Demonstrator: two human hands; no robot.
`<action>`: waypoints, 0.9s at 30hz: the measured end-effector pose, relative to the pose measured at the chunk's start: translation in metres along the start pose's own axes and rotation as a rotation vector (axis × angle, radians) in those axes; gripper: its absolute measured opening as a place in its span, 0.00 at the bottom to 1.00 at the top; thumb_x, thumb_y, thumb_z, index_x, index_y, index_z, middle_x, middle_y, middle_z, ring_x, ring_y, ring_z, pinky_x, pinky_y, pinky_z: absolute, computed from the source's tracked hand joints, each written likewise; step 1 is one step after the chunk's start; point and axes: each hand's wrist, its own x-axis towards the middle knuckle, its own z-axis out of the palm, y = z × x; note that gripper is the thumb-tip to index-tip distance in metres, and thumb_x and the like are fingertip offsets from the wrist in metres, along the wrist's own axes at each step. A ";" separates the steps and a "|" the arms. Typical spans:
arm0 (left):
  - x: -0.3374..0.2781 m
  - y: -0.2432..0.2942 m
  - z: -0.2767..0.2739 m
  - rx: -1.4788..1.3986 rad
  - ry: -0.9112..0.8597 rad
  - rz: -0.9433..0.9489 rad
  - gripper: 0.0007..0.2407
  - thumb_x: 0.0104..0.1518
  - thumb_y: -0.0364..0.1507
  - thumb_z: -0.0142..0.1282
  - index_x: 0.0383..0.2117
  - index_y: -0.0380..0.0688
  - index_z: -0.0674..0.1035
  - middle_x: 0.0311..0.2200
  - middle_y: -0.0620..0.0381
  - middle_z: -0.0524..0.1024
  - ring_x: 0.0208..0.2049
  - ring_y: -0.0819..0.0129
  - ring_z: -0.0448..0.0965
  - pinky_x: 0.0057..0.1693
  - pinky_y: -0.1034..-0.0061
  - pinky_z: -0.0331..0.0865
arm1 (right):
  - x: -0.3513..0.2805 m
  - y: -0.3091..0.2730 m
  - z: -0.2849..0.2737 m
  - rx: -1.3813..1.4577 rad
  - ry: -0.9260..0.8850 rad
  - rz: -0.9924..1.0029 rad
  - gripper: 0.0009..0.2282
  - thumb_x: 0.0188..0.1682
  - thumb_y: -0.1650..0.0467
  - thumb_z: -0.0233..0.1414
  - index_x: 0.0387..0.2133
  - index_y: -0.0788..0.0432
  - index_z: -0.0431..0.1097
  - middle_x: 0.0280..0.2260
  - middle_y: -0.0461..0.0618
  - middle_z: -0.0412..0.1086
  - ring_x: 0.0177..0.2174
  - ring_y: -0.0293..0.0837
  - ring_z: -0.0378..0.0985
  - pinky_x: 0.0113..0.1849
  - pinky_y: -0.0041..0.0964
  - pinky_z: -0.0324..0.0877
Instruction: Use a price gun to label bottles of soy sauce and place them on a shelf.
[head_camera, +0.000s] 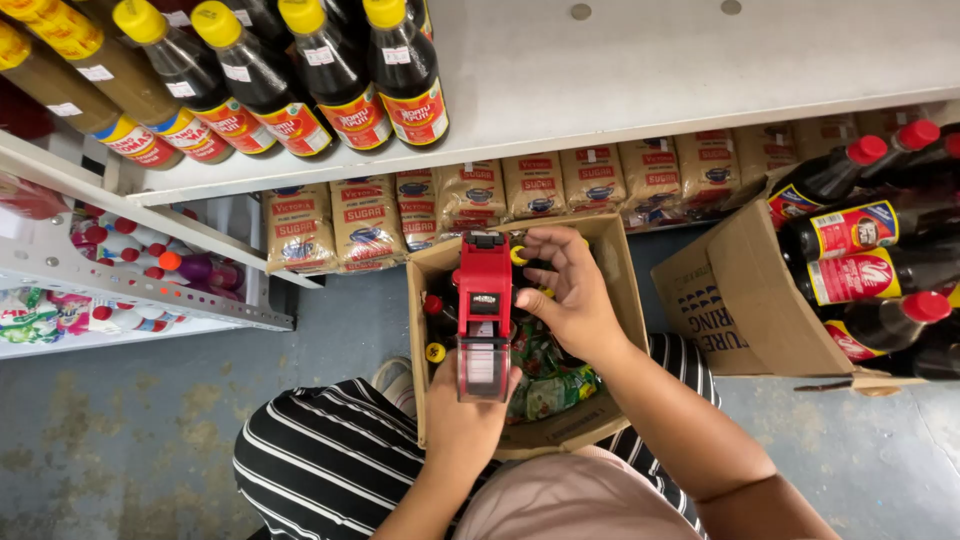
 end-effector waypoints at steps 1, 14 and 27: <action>0.001 0.001 -0.001 0.000 -0.005 -0.002 0.11 0.48 0.32 0.69 0.30 0.39 0.81 0.27 0.48 0.81 0.30 0.50 0.82 0.38 0.63 0.74 | 0.001 0.000 -0.002 -0.001 0.004 0.003 0.31 0.44 0.73 0.65 0.60 0.59 0.56 0.56 0.49 0.62 0.57 0.44 0.66 0.55 0.41 0.67; -0.003 -0.023 -0.018 -0.044 0.081 -0.067 0.13 0.51 0.34 0.67 0.30 0.37 0.77 0.23 0.52 0.78 0.24 0.56 0.76 0.36 0.65 0.72 | -0.002 0.129 -0.050 -1.123 -0.226 0.180 0.34 0.34 0.71 0.70 0.54 0.66 0.60 0.54 0.69 0.62 0.55 0.66 0.62 0.54 0.51 0.61; -0.013 -0.028 -0.018 -0.005 0.037 -0.039 0.14 0.51 0.37 0.67 0.31 0.39 0.79 0.24 0.51 0.79 0.25 0.54 0.79 0.36 0.64 0.73 | 0.018 0.167 -0.065 -1.103 -0.337 0.195 0.21 0.36 0.71 0.67 0.45 0.57 0.74 0.44 0.53 0.75 0.46 0.58 0.73 0.49 0.48 0.69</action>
